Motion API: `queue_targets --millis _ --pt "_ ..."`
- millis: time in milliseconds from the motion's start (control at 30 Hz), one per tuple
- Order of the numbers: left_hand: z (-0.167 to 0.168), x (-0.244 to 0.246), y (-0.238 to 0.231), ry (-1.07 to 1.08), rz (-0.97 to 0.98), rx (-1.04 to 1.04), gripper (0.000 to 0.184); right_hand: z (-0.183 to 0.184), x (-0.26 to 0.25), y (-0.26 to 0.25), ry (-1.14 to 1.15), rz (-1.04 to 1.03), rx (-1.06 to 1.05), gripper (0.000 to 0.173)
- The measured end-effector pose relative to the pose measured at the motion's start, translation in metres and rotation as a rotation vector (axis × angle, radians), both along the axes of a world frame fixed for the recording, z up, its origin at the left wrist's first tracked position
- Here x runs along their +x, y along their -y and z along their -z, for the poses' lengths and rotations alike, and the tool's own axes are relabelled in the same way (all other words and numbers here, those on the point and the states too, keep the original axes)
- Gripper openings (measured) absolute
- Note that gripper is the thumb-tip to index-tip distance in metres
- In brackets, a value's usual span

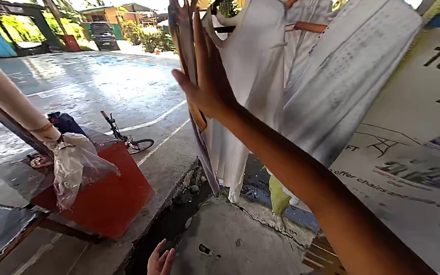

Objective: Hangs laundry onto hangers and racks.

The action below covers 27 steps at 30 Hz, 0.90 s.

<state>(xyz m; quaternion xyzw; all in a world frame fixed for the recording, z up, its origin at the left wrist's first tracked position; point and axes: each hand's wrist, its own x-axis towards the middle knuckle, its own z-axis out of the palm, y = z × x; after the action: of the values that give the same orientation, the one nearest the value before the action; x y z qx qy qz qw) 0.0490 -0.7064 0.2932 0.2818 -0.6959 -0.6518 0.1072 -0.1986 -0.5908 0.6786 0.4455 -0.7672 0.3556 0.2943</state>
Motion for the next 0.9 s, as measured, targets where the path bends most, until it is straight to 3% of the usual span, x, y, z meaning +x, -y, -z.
queue_targets --millis 67,167,267,367,467,600,767,900 --pt "0.004 -0.024 -0.022 0.0 0.137 -0.044 0.064 0.099 0.013 -0.044 -0.157 -0.252 -0.05 0.066" --pt "0.018 -0.053 -0.06 0.072 0.441 -0.117 0.059 0.244 0.054 -0.134 0.026 -0.484 -0.014 0.029" --pt "0.036 -0.076 -0.108 0.26 0.815 -0.105 0.054 0.345 0.105 -0.231 0.508 -0.19 -0.091 0.025" --pt "0.058 -0.094 -0.165 0.409 1.243 -0.247 0.054 0.384 0.165 -0.312 1.011 0.225 -0.041 0.031" --pt "0.064 -0.111 -0.227 0.458 1.755 -0.468 0.056 0.407 0.221 -0.369 1.373 0.536 -0.004 0.039" --pt "0.07 -0.129 -0.309 0.411 2.217 -0.775 0.057 0.451 0.284 -0.406 1.703 0.804 -0.206 0.051" --pt "0.099 -0.139 -0.405 0.372 2.399 -0.985 0.059 0.524 0.331 -0.423 1.789 0.873 -0.778 0.05" --pt "0.151 -0.131 -0.483 0.342 2.347 -0.936 0.063 0.575 0.343 -0.461 1.575 1.072 -1.465 0.04"
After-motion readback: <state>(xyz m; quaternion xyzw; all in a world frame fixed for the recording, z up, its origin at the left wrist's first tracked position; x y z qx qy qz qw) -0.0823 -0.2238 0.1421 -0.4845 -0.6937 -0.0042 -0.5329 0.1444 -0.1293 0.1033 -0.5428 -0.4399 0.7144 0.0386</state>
